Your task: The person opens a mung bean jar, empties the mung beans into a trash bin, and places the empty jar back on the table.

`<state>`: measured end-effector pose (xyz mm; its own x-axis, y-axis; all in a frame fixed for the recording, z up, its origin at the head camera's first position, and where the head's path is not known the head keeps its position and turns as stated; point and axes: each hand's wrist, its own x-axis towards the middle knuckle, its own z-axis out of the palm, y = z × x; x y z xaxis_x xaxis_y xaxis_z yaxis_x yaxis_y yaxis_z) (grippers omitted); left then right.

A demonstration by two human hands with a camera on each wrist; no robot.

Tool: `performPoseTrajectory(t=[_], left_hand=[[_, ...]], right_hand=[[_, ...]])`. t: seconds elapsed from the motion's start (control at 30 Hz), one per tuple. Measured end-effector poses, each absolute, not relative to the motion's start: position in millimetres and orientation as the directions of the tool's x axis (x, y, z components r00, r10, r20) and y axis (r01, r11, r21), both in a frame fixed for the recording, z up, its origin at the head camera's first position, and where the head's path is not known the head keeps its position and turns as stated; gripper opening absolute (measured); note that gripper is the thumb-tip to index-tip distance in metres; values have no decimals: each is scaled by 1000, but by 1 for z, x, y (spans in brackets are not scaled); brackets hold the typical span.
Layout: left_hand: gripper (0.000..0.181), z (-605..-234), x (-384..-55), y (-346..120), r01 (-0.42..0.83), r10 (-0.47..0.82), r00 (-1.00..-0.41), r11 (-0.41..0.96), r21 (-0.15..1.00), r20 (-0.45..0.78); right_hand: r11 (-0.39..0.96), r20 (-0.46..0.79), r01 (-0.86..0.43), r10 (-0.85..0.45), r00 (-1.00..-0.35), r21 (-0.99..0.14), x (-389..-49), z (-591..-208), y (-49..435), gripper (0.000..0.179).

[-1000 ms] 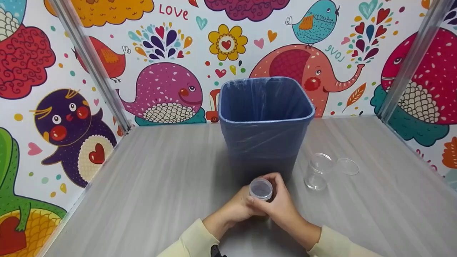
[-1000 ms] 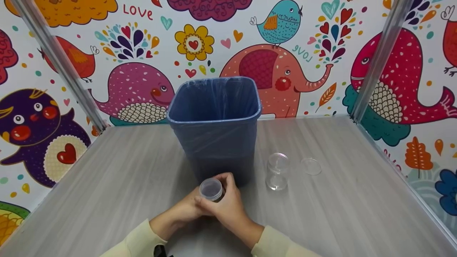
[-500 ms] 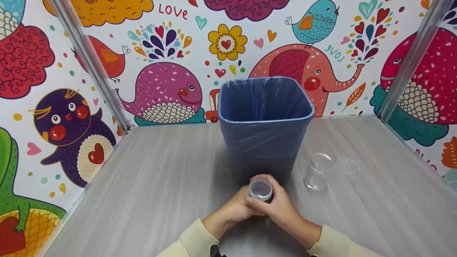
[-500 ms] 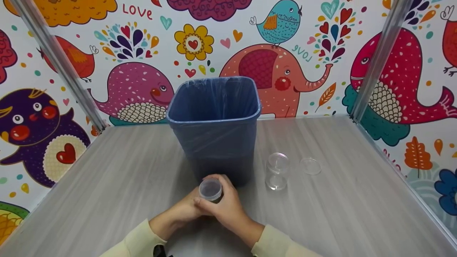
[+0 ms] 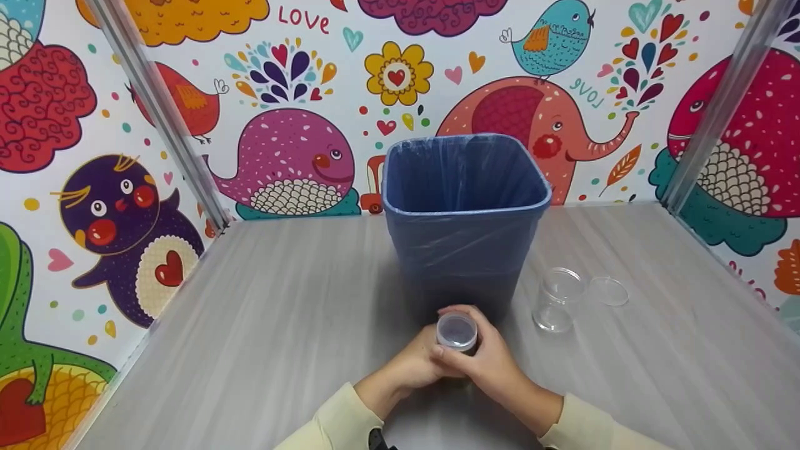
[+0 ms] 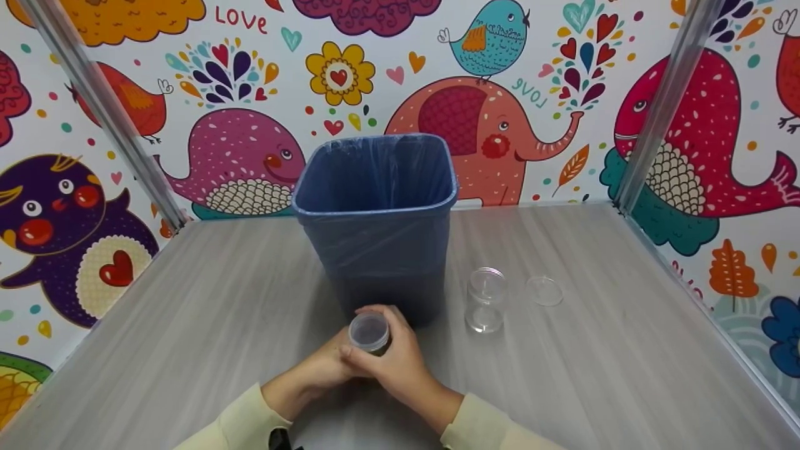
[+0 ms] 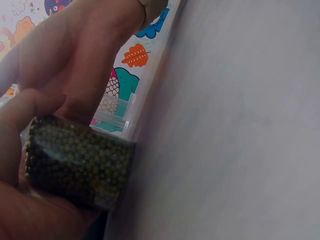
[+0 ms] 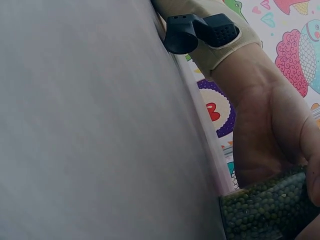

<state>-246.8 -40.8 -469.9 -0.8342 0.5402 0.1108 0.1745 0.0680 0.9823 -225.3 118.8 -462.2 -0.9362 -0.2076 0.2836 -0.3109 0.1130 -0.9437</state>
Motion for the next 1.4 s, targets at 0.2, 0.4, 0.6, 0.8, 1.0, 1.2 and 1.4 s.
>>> performPoseTrajectory(t=[0.2,0.4,0.6,0.8,1.0,1.2,1.4], left_hand=[[64,-470,-247,-41,185,538,-833,53,981,128],[73,-471,-247,-40,203,531,-836,65,977,139],[80,-471,-247,-39,217,528,-836,71,974,148],[69,-470,-246,-39,190,524,-842,64,980,129],[63,-469,-246,-40,159,531,-841,63,985,101],[57,-469,-247,-40,151,534,-841,71,986,90],[56,-470,-247,-40,177,524,-844,71,982,114]], right_hand=[[74,284,-301,-186,-941,-951,-225,-463,118,75],[23,279,-285,-147,-949,-958,-223,-464,116,68],[30,272,-279,-133,-953,-960,-223,-464,116,61],[44,269,-276,-128,-955,-960,-223,-464,116,59],[48,272,-281,-140,-952,-959,-223,-464,117,57],[56,276,-287,-151,-949,-956,-224,-464,117,56],[97,288,-310,-188,-939,-946,-225,-463,118,55]])
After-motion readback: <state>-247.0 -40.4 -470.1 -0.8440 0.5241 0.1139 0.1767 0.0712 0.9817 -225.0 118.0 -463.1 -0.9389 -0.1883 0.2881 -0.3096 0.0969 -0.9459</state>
